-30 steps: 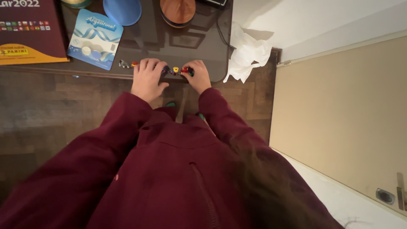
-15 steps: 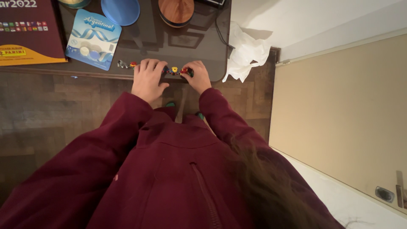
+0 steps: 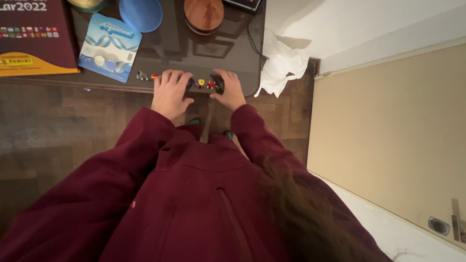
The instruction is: Picking up small toy figures from a dining table and placing them onto a shelf for display.
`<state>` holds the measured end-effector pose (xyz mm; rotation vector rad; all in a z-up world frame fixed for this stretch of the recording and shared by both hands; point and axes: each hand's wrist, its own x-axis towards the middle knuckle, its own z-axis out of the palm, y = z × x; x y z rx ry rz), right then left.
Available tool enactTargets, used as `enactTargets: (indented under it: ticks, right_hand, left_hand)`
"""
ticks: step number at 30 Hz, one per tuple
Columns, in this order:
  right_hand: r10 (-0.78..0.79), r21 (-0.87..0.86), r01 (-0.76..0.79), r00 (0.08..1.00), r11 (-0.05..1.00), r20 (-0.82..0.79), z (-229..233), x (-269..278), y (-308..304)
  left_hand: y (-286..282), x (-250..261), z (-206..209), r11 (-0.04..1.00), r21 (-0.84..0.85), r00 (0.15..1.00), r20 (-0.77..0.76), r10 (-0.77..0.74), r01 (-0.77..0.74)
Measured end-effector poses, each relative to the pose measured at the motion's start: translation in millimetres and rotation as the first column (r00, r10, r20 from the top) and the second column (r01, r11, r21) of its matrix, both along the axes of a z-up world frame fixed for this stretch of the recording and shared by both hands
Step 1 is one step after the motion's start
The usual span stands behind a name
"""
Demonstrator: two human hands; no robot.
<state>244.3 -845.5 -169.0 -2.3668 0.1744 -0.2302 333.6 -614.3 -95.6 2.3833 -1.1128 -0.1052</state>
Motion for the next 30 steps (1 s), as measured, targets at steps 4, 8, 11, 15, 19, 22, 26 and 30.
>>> enactTargets:
  ticks: [4, 8, 11, 15, 19, 22, 26, 30]
  right_hand:
    - [0.005, -0.019, -0.006, 0.999, 1.000, -0.042, 11, -29, -15]
    - [-0.046, -0.003, 0.046, 0.999, 0.999, -0.003, 31, -72, -25]
    - [-0.133, 0.124, 0.128, 0.991, 0.984, 0.034, 43, -92, -29]
    - [-0.221, 0.447, 0.199, 0.975, 0.872, -0.002, 68, -86, -22]
    - [-0.097, 0.640, 0.048, 0.994, 0.766, 0.042, 96, -48, 0]
    - [0.057, 0.775, -0.104, 0.995, 0.624, 0.087, 99, -24, 21]
    - [0.292, 0.856, -0.207, 0.954, 0.474, 0.069, 117, 3, 49]
    - [0.506, 0.896, -0.227, 0.863, 0.382, 0.003, 100, 32, 87]
  left_hand:
    - [2, 1, 6, 1.000, 0.002, 1.000, -0.016, 0.008, -0.008]
    - [6, 3, 17, 0.997, -0.059, 0.996, 0.065, 0.060, -0.056]
    - [7, 3, 20, 0.989, -0.096, 0.991, 0.057, 0.117, -0.112]
    - [9, 2, 23, 0.971, -0.148, 0.976, 0.085, 0.199, -0.185]
    - [19, -6, 34, 0.947, -0.173, 0.951, 0.106, 0.292, -0.271]
    - [39, -16, 35, 0.901, -0.157, 0.899, 0.112, 0.424, -0.405]
    - [69, -36, 32, 0.800, -0.200, 0.791, 0.143, 0.595, -0.565]
    - [110, -72, 38, 0.659, -0.220, 0.667, 0.048, 0.744, -0.719]
